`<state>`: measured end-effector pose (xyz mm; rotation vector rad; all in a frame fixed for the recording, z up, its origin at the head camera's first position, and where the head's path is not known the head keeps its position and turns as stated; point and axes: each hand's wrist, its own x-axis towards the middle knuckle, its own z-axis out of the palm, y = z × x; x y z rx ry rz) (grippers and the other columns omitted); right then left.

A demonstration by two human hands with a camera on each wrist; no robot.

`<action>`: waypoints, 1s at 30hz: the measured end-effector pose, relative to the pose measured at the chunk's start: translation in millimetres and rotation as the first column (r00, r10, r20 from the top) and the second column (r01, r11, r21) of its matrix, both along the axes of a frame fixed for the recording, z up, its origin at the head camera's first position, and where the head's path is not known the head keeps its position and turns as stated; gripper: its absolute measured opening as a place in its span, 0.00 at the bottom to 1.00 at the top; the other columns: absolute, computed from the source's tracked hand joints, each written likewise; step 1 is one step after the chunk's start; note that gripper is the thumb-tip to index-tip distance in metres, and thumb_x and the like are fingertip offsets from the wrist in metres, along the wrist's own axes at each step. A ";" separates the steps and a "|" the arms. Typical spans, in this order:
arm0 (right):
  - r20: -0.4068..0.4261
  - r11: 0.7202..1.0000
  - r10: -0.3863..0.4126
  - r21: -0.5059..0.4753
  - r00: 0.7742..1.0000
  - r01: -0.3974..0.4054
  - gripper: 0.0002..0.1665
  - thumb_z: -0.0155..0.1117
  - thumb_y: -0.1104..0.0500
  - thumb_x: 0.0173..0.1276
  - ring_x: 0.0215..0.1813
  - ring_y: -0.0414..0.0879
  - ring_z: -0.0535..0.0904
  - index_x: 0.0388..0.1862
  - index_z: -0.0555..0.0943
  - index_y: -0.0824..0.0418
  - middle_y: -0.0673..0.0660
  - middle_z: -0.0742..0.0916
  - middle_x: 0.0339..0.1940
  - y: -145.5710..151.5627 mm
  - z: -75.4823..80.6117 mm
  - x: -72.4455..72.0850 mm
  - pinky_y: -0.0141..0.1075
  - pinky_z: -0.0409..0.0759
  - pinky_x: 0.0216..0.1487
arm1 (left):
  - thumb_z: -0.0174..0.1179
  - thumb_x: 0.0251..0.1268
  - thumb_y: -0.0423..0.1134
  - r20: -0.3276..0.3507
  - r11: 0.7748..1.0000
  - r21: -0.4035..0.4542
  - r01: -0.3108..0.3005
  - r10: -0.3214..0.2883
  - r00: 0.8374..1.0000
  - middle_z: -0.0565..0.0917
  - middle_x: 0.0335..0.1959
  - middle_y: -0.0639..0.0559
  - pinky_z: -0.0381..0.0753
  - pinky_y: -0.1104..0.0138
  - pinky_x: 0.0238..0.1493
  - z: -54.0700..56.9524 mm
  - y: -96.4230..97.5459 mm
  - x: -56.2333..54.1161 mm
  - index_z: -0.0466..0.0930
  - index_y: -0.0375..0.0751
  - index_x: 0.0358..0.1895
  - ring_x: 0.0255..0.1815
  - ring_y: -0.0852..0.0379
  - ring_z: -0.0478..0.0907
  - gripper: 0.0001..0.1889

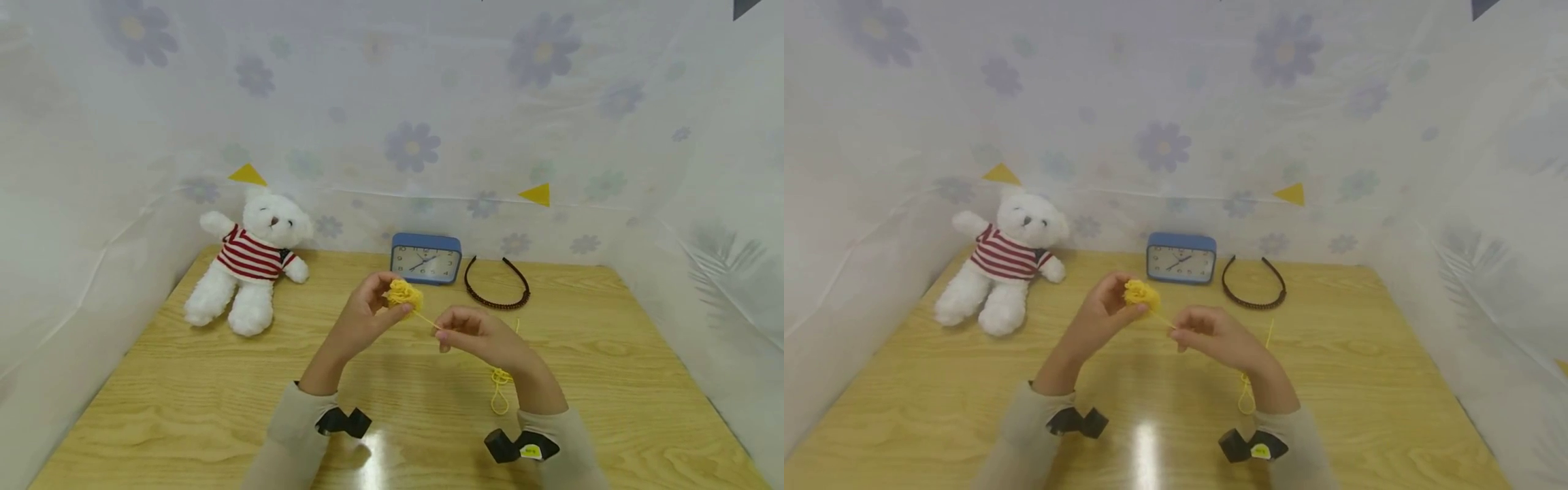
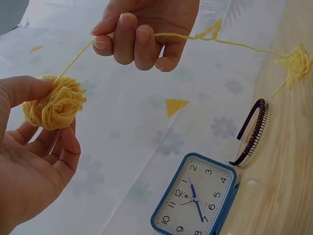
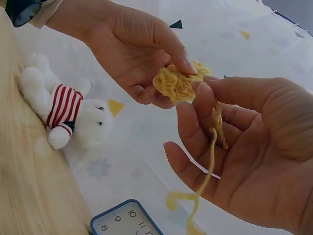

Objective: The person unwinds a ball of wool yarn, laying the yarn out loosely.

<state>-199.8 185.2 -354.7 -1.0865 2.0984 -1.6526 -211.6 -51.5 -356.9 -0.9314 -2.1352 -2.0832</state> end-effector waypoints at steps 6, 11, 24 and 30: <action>-0.044 0.993 -0.061 -0.106 0.997 0.056 0.09 0.48 0.69 0.73 0.33 0.45 0.77 0.38 0.77 0.64 0.54 0.79 0.28 18.6 10.3 3.4 0.36 0.78 0.40 | 0.55 0.65 0.25 0.019 0.997 0.071 0.022 -0.023 1.000 0.71 0.50 0.38 0.78 0.68 0.43 2.1 -2.2 -1.0 0.61 0.33 0.64 0.44 0.55 0.74 0.25; -0.043 0.968 -0.145 -0.213 0.989 0.132 0.14 0.41 0.69 0.76 0.34 0.45 0.75 0.38 0.77 0.67 0.50 0.79 0.30 40.1 16.1 4.9 0.33 0.76 0.43 | 0.55 0.66 0.26 0.047 0.988 0.144 0.046 -0.053 0.997 0.69 0.49 0.41 0.80 0.68 0.39 1.8 -4.2 -1.6 0.65 0.32 0.60 0.40 0.55 0.76 0.20; -0.013 0.819 -0.226 -0.544 0.974 0.183 0.21 0.35 0.73 0.75 0.35 0.44 0.76 0.39 0.79 0.66 0.53 0.82 0.31 68.7 24.9 9.2 0.32 0.75 0.46 | 0.57 0.64 0.26 0.005 1.000 -0.009 0.001 -0.001 1.000 0.74 0.48 0.39 0.75 0.69 0.43 4.0 -4.3 0.7 0.67 0.29 0.55 0.46 0.54 0.72 0.17; 0.066 0.616 -0.181 -0.770 0.981 0.165 0.21 0.34 0.75 0.75 0.32 0.48 0.78 0.39 0.78 0.76 0.60 0.82 0.28 87.8 28.2 8.3 0.36 0.77 0.47 | 0.55 0.67 0.28 0.004 0.999 0.034 0.031 -0.031 1.000 0.73 0.50 0.37 0.78 0.70 0.40 -0.2 -6.4 -2.1 0.67 0.28 0.54 0.46 0.56 0.72 0.15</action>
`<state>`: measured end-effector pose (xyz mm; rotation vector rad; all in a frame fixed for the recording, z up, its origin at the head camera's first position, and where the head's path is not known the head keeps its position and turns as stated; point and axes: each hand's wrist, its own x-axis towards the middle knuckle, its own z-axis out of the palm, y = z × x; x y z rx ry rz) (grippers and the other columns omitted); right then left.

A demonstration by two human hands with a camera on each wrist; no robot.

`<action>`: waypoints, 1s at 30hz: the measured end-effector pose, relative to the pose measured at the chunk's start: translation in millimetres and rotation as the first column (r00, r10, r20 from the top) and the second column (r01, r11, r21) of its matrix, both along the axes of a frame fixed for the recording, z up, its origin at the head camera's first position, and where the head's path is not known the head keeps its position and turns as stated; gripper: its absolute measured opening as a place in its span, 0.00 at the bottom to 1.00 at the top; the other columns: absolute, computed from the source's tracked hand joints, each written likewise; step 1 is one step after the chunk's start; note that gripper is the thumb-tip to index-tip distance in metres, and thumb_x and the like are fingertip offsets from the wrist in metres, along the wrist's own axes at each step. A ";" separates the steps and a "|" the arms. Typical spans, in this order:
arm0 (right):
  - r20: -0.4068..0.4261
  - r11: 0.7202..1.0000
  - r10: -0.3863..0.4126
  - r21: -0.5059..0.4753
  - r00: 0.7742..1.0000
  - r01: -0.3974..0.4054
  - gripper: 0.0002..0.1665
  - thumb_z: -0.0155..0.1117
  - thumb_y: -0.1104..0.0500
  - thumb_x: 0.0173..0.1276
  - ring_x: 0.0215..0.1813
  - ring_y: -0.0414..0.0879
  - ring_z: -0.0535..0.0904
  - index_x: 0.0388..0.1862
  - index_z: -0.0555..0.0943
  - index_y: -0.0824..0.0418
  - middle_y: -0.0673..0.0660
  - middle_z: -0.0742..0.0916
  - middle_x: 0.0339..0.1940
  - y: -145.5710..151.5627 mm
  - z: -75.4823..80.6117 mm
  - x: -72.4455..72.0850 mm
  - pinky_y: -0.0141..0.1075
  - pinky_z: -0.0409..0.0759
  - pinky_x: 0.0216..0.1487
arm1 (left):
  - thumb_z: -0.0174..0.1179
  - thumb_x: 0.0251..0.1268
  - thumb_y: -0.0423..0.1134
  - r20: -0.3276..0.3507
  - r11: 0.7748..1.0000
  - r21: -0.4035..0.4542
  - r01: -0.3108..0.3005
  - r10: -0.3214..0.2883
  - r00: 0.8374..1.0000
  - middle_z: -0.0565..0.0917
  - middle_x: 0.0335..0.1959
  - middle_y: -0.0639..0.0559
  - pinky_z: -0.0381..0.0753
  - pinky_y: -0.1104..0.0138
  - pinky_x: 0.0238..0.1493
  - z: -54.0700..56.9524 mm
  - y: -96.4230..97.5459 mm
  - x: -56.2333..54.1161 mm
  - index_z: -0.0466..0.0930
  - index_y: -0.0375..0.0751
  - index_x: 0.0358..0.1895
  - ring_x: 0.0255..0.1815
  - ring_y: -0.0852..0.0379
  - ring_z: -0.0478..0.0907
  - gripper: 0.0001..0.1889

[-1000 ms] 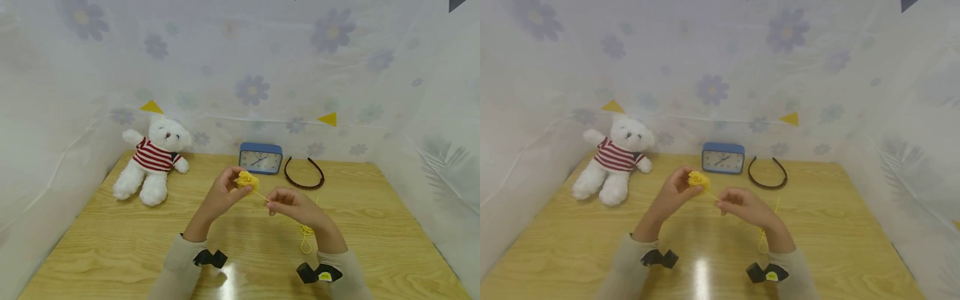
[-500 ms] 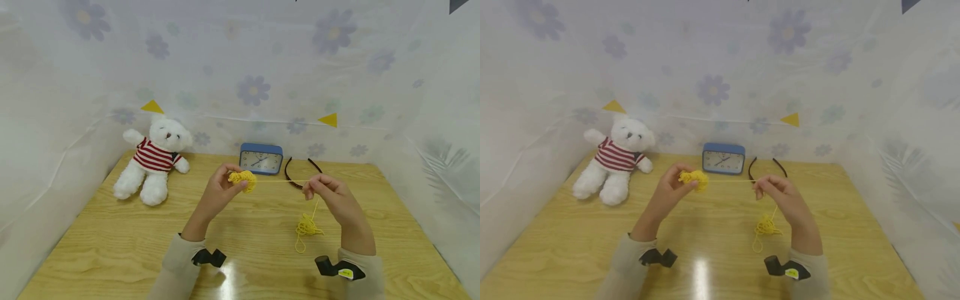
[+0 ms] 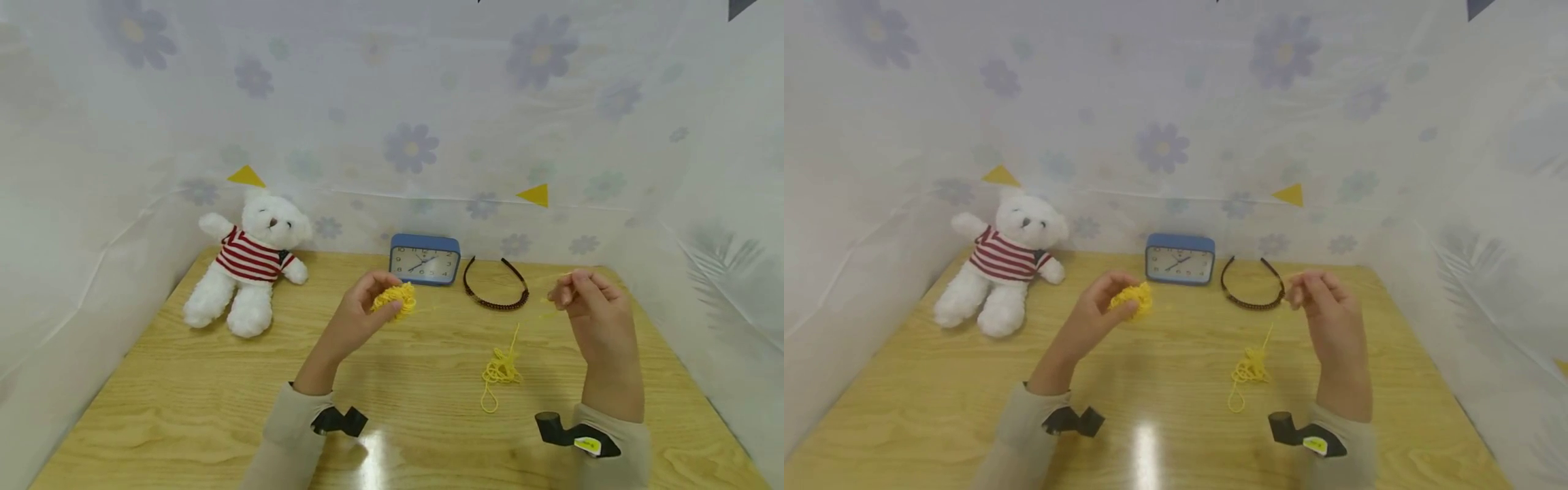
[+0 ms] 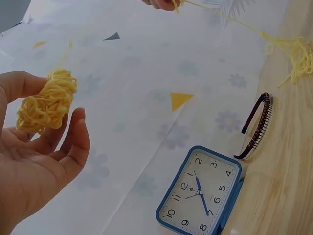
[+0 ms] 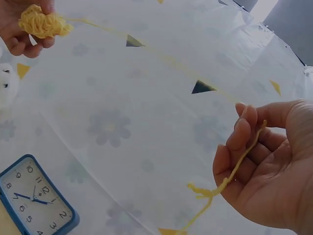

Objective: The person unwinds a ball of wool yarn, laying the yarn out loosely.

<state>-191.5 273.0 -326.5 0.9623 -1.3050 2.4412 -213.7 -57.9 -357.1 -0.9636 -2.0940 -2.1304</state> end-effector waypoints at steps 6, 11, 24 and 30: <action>0.119 0.955 -0.098 -0.266 0.988 0.127 0.19 0.38 0.74 0.74 0.24 0.52 0.75 0.34 0.78 0.82 0.65 0.80 0.21 20.3 4.0 1.7 0.40 0.80 0.38 | 0.53 0.67 0.27 0.034 0.999 0.042 -0.002 0.001 0.999 0.73 0.50 0.36 0.79 0.71 0.38 1.0 -3.2 -0.8 0.67 0.27 0.53 0.42 0.58 0.75 0.14; 0.195 0.914 -0.144 -0.351 0.970 0.206 0.18 0.41 0.74 0.73 0.21 0.53 0.74 0.32 0.77 0.84 0.66 0.80 0.19 31.6 5.1 2.7 0.41 0.81 0.33 | 0.54 0.67 0.27 0.015 0.999 0.038 -0.009 0.008 1.000 0.73 0.50 0.36 0.79 0.71 0.39 0.4 -5.1 -1.9 0.69 0.27 0.53 0.44 0.57 0.74 0.13; 0.368 0.790 -0.169 -0.504 0.914 0.349 0.16 0.47 0.73 0.72 0.16 0.53 0.69 0.27 0.76 0.84 0.67 0.77 0.15 52.6 4.4 6.1 0.43 0.77 0.23 | 0.55 0.67 0.29 0.063 0.995 0.040 -0.088 0.086 0.994 0.74 0.52 0.38 0.80 0.68 0.42 1.5 -9.9 -2.7 0.69 0.29 0.56 0.47 0.56 0.74 0.16; 0.427 0.743 -0.140 -0.551 0.893 0.380 0.16 0.49 0.71 0.72 0.16 0.54 0.68 0.27 0.76 0.84 0.67 0.76 0.14 64.4 3.8 9.8 0.45 0.75 0.22 | 0.56 0.68 0.32 0.057 0.989 0.039 -0.144 0.141 0.988 0.75 0.51 0.43 0.78 0.71 0.41 0.6 -13.8 -5.6 0.69 0.28 0.56 0.50 0.55 0.72 0.17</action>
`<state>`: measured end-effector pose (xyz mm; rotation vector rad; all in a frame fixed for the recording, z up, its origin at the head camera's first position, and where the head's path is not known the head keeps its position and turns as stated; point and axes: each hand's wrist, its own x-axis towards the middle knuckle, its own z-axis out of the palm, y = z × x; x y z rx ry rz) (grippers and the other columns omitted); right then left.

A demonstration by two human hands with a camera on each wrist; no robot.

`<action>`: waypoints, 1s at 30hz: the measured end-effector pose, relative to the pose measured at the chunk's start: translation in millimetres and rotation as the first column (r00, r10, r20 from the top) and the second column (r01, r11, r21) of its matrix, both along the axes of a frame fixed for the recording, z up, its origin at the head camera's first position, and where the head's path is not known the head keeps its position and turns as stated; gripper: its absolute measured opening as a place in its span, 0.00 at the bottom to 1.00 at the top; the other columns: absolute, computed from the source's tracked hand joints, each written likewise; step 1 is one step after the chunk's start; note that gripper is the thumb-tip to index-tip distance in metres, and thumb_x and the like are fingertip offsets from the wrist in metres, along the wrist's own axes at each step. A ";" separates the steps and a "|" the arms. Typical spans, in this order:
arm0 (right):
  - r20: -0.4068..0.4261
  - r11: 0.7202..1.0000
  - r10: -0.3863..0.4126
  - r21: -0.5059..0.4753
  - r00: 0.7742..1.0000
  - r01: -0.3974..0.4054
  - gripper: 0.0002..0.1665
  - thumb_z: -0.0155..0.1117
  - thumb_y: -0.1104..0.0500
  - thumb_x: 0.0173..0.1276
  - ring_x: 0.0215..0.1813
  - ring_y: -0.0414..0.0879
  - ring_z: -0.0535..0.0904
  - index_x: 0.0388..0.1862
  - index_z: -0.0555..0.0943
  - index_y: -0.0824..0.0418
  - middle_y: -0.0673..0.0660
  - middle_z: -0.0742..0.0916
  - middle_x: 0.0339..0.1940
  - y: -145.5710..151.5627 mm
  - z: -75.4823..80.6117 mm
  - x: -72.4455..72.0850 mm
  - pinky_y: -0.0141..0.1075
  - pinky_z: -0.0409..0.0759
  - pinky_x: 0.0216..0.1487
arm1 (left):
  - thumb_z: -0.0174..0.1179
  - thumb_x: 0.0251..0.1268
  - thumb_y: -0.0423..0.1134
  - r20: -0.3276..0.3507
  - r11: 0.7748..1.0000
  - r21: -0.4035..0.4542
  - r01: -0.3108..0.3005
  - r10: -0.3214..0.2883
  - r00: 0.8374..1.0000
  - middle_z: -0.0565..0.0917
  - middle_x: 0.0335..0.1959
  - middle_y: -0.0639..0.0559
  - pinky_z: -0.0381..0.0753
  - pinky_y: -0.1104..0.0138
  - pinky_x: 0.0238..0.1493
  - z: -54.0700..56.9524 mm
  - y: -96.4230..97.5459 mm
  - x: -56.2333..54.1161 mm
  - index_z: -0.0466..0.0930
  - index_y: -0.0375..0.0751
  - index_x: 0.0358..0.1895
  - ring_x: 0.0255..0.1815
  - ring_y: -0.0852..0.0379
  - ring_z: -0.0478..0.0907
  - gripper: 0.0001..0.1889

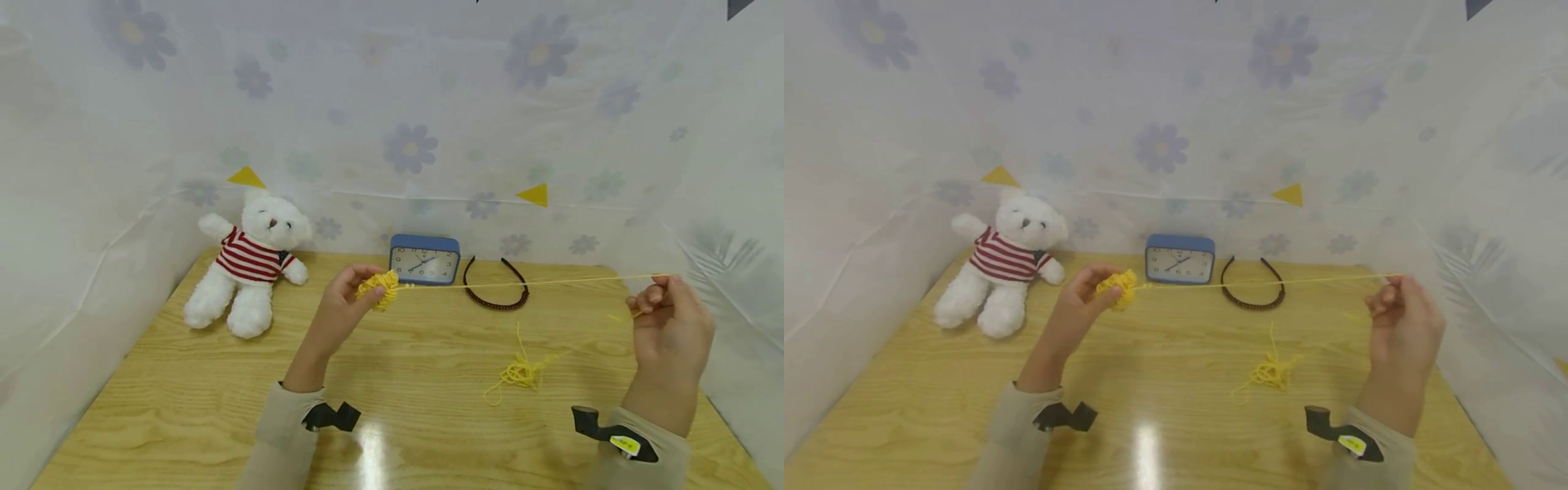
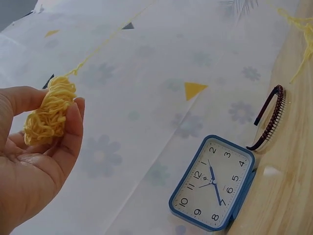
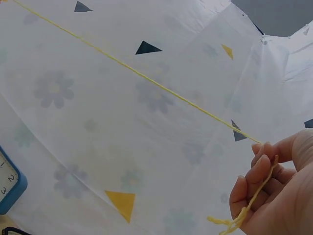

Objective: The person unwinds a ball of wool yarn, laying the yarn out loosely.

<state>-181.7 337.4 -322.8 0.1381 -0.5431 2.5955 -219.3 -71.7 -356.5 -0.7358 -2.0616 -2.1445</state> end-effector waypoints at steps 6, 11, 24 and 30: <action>0.040 0.999 -0.038 0.040 0.998 0.037 0.14 0.52 0.72 0.70 0.16 0.54 0.70 0.28 0.77 0.83 0.67 0.78 0.15 3.0 -1.6 0.3 0.43 0.75 0.21 | 0.55 0.68 0.32 0.010 1.000 0.023 -0.002 0.002 1.000 0.75 0.49 0.43 0.78 0.71 0.41 0.9 -2.2 0.7 0.69 0.28 0.56 0.45 0.56 0.74 0.16; 0.110 0.956 -0.084 0.290 0.990 0.049 0.10 0.57 0.72 0.67 0.19 0.49 0.76 0.29 0.79 0.80 0.64 0.81 0.19 -0.5 -5.0 -3.8 0.36 0.78 0.23 | 0.54 0.69 0.30 -0.003 0.999 0.035 0.039 -0.039 0.999 0.75 0.48 0.43 0.80 0.70 0.40 2.2 -1.8 1.8 0.69 0.28 0.55 0.44 0.57 0.75 0.15; 0.236 -0.209 -0.201 0.938 0.951 -0.277 0.13 0.50 0.55 0.75 0.43 0.38 0.76 0.44 0.78 0.63 0.51 0.83 0.41 -14.3 -19.6 -14.4 0.28 0.75 0.42 | 0.52 0.70 0.30 0.028 0.986 0.018 0.167 -0.167 0.985 0.69 0.58 0.36 0.83 0.57 0.37 2.4 5.2 4.2 0.62 0.32 0.63 0.38 0.57 0.76 0.21; 0.276 -0.455 -0.041 0.851 0.960 -0.264 0.12 0.48 0.61 0.76 0.55 0.62 0.74 0.50 0.75 0.65 0.65 0.79 0.51 -36.0 -21.1 -20.6 0.53 0.76 0.50 | 0.54 0.68 0.28 0.062 0.985 -0.001 0.175 -0.174 0.983 0.72 0.52 0.41 0.81 0.65 0.38 2.4 11.1 5.7 0.62 0.31 0.58 0.37 0.57 0.76 0.18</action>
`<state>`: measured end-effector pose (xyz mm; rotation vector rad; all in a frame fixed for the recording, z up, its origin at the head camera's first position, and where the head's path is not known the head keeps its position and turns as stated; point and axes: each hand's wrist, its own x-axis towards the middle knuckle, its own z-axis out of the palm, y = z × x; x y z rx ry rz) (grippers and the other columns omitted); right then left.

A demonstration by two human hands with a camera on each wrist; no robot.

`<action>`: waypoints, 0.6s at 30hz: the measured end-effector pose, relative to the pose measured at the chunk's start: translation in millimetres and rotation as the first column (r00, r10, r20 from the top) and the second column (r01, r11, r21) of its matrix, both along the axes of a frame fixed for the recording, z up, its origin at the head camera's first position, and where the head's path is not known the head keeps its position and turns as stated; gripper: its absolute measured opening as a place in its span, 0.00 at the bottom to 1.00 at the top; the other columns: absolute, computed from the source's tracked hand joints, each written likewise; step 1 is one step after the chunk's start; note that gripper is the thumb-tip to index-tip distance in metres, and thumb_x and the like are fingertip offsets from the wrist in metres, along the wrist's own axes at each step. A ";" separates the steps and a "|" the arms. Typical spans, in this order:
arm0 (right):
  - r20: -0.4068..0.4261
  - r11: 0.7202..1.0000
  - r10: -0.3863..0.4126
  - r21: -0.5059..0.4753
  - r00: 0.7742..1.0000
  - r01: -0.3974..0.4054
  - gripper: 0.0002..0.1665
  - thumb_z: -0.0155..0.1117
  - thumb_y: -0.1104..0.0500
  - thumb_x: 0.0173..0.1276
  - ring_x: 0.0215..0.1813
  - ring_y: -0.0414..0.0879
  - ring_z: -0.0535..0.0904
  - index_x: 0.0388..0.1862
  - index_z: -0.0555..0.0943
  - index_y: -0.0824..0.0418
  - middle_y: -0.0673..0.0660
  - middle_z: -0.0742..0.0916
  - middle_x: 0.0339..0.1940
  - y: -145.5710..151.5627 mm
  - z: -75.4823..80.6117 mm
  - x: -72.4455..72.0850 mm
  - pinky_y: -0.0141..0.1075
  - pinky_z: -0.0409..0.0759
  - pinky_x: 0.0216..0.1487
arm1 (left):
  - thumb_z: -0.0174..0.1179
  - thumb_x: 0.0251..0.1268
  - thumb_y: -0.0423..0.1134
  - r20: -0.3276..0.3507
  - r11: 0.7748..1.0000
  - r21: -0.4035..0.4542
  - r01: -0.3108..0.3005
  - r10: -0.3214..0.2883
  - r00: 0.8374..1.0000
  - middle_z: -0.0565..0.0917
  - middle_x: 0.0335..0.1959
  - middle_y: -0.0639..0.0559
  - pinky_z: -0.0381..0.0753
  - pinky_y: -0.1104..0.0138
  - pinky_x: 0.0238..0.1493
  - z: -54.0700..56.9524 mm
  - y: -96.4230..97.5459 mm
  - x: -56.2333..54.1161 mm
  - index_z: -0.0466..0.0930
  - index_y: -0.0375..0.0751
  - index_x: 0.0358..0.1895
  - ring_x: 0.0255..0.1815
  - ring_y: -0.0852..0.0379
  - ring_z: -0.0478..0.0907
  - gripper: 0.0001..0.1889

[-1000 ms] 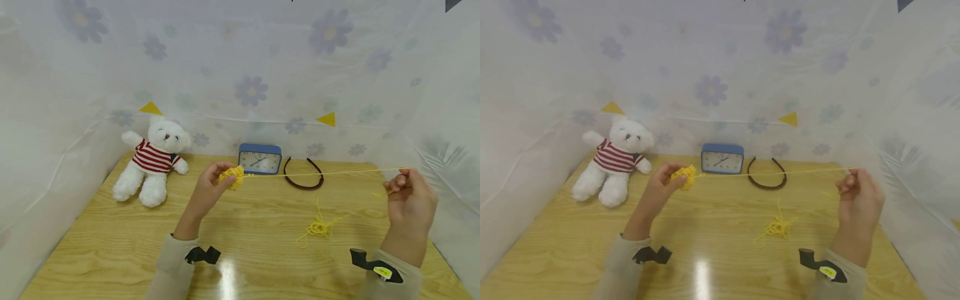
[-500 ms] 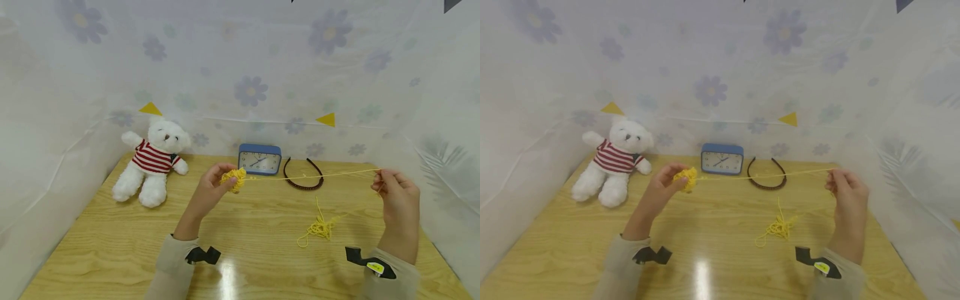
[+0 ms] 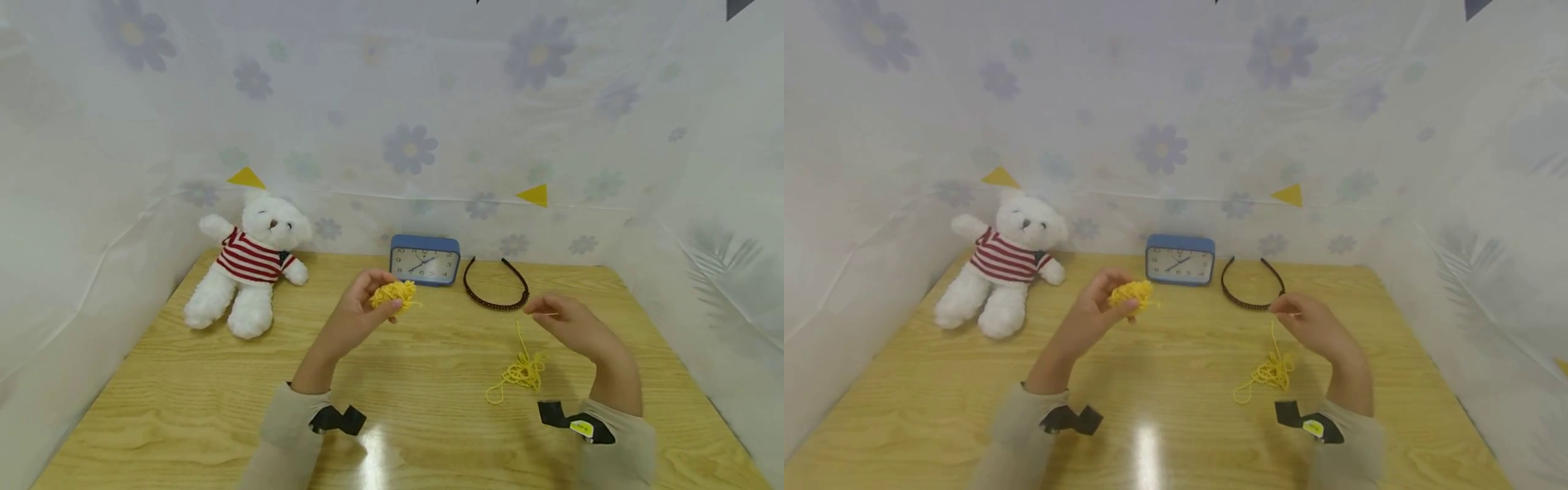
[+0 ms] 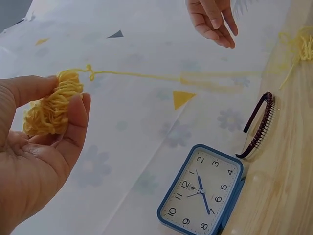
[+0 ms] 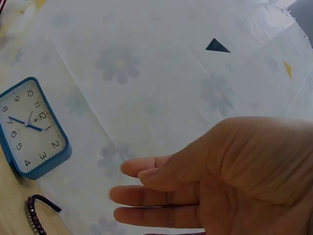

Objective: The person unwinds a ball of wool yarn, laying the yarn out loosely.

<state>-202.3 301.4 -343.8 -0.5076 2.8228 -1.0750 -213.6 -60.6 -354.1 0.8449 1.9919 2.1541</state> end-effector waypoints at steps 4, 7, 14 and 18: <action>-0.022 0.997 0.069 -0.012 0.997 -0.070 0.11 0.50 0.66 0.74 0.56 0.64 0.74 0.50 0.75 0.65 0.64 0.80 0.51 -17.9 -0.5 -1.2 0.56 0.75 0.52 | 0.55 0.67 0.28 0.020 1.000 -0.026 0.002 -0.001 1.000 0.74 0.41 0.46 0.81 0.66 0.37 -0.1 5.0 1.3 0.62 0.32 0.52 0.34 0.59 0.76 0.15; -0.065 0.994 0.102 -0.030 0.993 -0.104 0.12 0.51 0.66 0.73 0.56 0.64 0.74 0.52 0.76 0.65 0.63 0.80 0.51 -35.9 1.7 -0.6 0.56 0.74 0.53 | 0.55 0.66 0.28 0.011 0.999 -0.027 0.030 -0.029 1.000 0.74 0.42 0.47 0.81 0.66 0.37 -1.0 7.2 2.0 0.63 0.32 0.52 0.34 0.57 0.76 0.15; -0.150 0.920 0.304 -0.210 0.941 -0.331 0.30 0.57 0.66 0.69 0.65 0.57 0.66 0.68 0.62 0.66 0.61 0.70 0.66 -75.4 4.0 4.4 0.42 0.69 0.62 | 0.56 0.68 0.31 -0.003 0.992 0.008 0.127 -0.127 0.992 0.73 0.48 0.41 0.81 0.67 0.41 -2.2 11.6 3.1 0.67 0.29 0.55 0.40 0.50 0.76 0.17; -0.138 0.819 0.448 -0.334 0.883 -0.467 0.48 0.61 0.69 0.65 0.71 0.58 0.56 0.76 0.46 0.58 0.63 0.60 0.72 -92.9 0.3 6.2 0.42 0.63 0.67 | 0.57 0.68 0.33 -0.028 0.989 0.009 0.151 -0.150 0.988 0.73 0.48 0.41 0.81 0.67 0.42 -3.1 13.6 3.7 0.67 0.28 0.56 0.40 0.53 0.77 0.18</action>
